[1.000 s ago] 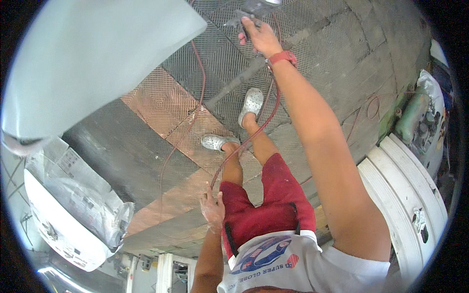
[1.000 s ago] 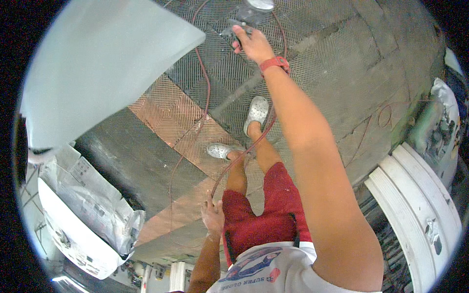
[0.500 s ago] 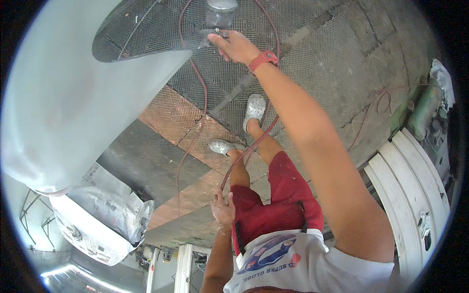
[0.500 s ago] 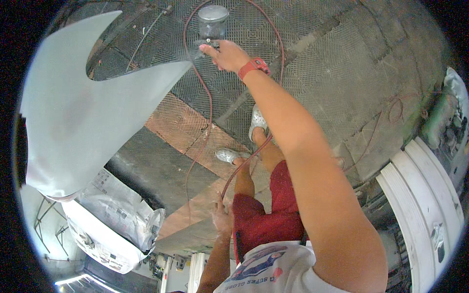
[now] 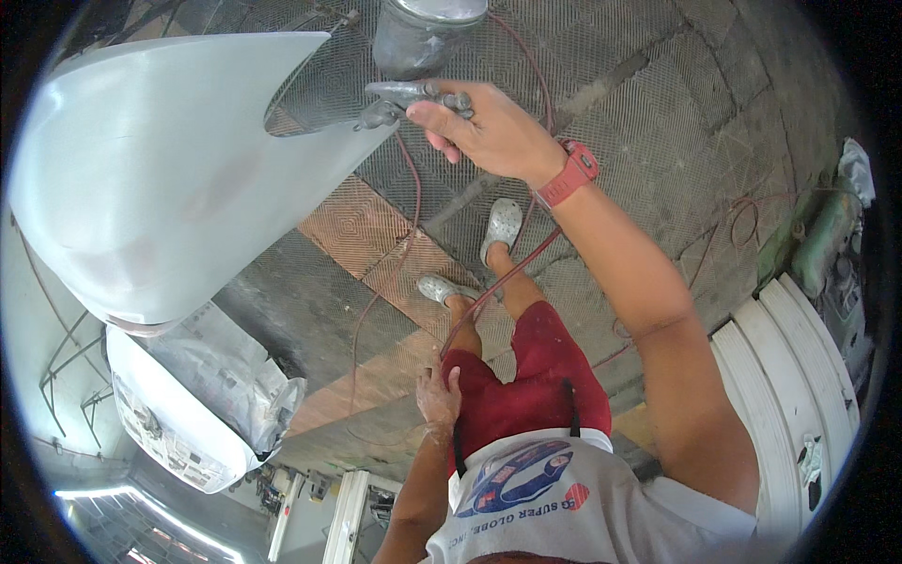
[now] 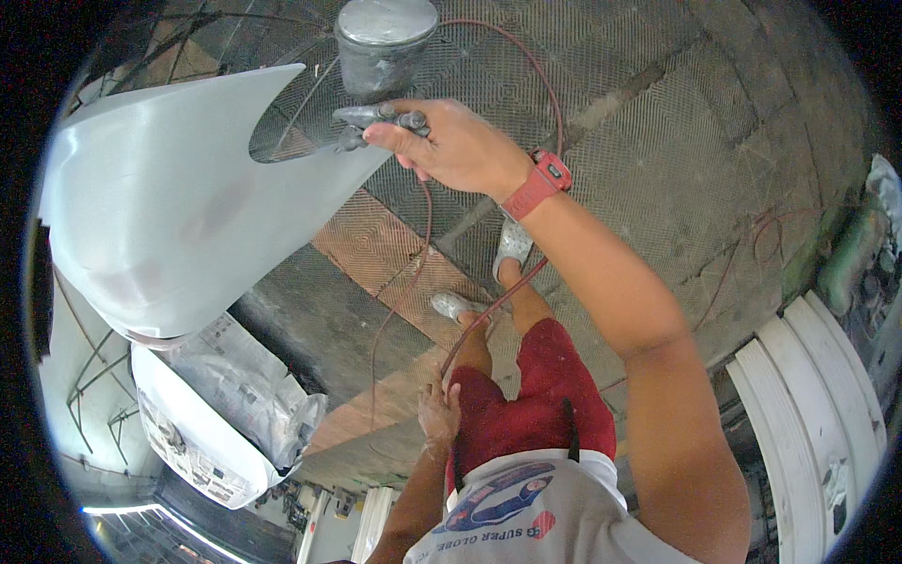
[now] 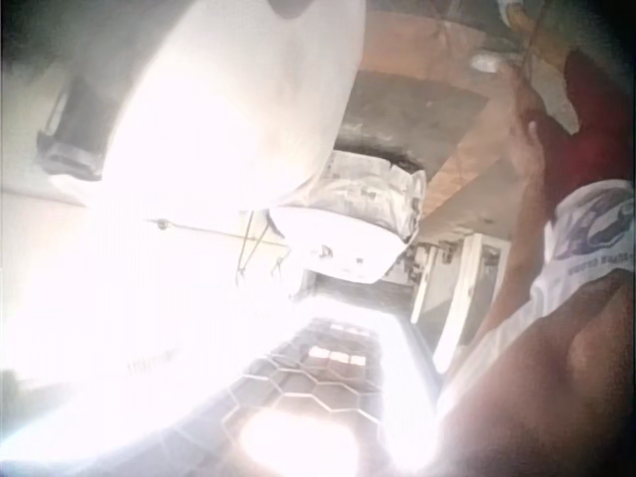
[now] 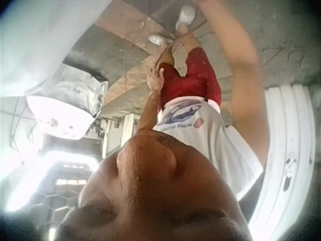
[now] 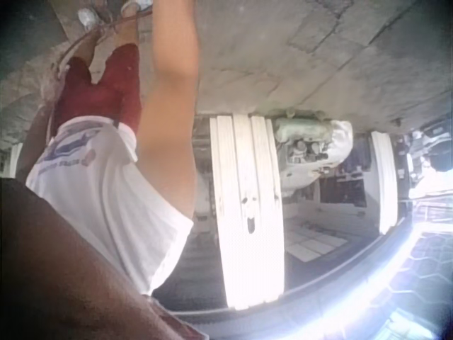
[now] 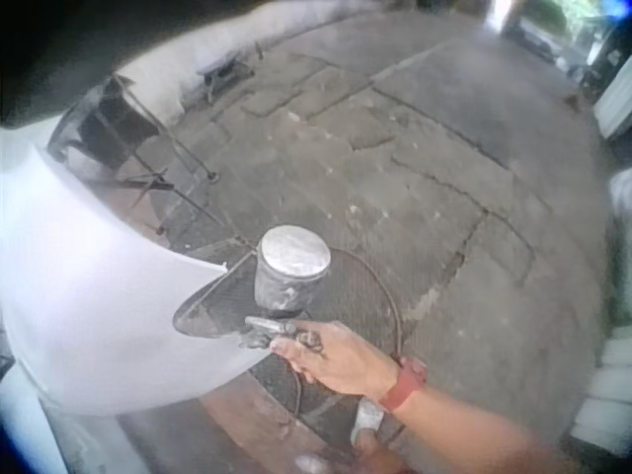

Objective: The person uses a spray gun to apply white paint to a car bumper and then to a car hood. The person moves around the parts to cover different areas with even strokes.

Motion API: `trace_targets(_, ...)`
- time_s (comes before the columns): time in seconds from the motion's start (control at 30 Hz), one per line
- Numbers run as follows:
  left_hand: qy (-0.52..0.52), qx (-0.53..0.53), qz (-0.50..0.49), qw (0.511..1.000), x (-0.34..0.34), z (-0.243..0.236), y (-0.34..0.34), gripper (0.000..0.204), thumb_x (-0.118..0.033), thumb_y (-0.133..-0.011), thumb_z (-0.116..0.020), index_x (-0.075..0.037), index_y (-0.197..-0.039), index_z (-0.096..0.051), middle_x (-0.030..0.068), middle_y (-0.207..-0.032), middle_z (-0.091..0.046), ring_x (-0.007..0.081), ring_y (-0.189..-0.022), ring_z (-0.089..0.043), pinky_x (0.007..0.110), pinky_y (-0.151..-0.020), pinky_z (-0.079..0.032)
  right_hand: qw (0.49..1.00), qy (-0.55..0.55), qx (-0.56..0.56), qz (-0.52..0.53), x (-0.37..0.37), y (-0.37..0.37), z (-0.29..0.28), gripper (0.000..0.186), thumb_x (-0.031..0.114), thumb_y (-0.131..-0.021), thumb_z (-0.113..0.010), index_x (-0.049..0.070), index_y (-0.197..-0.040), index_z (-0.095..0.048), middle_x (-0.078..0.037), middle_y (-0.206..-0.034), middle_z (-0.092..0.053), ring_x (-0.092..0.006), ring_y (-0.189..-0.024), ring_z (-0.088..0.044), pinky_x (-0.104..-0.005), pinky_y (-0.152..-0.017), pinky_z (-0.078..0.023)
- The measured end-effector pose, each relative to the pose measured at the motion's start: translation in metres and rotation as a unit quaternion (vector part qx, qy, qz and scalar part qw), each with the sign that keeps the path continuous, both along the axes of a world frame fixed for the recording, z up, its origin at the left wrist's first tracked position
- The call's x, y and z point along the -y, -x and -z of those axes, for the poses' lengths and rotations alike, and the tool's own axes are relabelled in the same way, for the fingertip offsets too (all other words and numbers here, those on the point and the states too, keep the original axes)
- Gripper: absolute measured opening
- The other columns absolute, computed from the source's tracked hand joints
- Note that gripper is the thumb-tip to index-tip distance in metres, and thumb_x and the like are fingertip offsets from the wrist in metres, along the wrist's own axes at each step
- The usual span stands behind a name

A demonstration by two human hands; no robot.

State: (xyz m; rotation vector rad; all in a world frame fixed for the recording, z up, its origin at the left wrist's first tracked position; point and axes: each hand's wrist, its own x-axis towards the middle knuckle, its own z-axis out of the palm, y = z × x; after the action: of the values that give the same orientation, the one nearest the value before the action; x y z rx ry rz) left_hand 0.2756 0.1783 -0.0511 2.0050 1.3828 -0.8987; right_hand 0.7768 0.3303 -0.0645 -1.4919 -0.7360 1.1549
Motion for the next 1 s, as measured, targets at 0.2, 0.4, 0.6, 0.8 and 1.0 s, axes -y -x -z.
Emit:
trace_targets(0.2,-0.008,-0.013,0.008,1.000,-0.002,-0.015,-0.010,0.070,-0.048,-0.106,-0.061,-0.017,-0.167,-0.043,0.0268,-0.115,-0.067,0.0466,-0.107,-0.063,0.056,-0.094,-0.051,0.995,-0.091,-0.046,0.015,0.015,-0.002,-0.053,0.054,0.050,-0.108,-0.065,0.006,-0.138,-0.072,-0.008,-0.088,-0.075,-0.0166,-0.073,-0.071,-0.0330,-0.073,-0.059)
trace_targets(0.4,-0.014,0.007,0.014,1.000,0.003,-0.021,-0.004,0.072,-0.048,-0.106,-0.061,-0.018,-0.168,-0.040,0.0277,-0.113,-0.066,0.0474,-0.108,-0.064,0.057,-0.093,-0.052,0.968,-0.146,0.199,0.034,0.029,0.028,-0.021,0.060,0.055,-0.105,-0.065,0.012,-0.147,-0.067,-0.016,-0.109,-0.080,-0.0343,-0.094,-0.076,-0.0410,-0.088,-0.060)
trace_targets(0.6,0.004,0.005,-0.032,0.999,-0.003,-0.033,-0.019,0.072,-0.048,-0.106,-0.061,-0.018,-0.168,-0.038,0.0283,-0.121,-0.068,0.0492,-0.112,-0.066,0.057,-0.094,-0.054,0.938,-0.157,0.308,0.016,0.035,0.079,0.019,0.061,0.059,-0.096,-0.075,0.009,-0.130,-0.073,-0.016,-0.138,-0.068,-0.0399,-0.128,-0.062,-0.0535,-0.109,-0.049)
trace_targets(0.8,0.014,-0.035,-0.088,0.995,-0.006,-0.039,-0.012,0.075,-0.048,-0.106,-0.061,-0.017,-0.169,-0.036,0.0289,-0.126,-0.067,0.0499,-0.113,-0.066,0.057,-0.095,-0.055,0.946,-0.123,0.284,0.100,0.028,0.092,0.003,0.064,0.057,-0.101,-0.069,0.017,-0.151,-0.064,-0.014,-0.130,-0.073,-0.0390,-0.117,-0.069,-0.0507,-0.102,-0.054)
trace_targets(1.0,-0.009,0.000,-0.082,0.997,0.002,-0.045,0.017,0.075,-0.047,-0.106,-0.063,-0.018,-0.170,-0.035,0.0286,-0.127,-0.068,0.0489,-0.115,-0.066,0.057,-0.094,-0.055,0.930,-0.123,0.226,0.262,0.015,0.066,-0.012,0.058,0.047,-0.106,-0.067,0.014,-0.154,-0.062,-0.017,-0.115,-0.079,-0.0335,-0.091,-0.079,-0.0372,-0.084,-0.060)
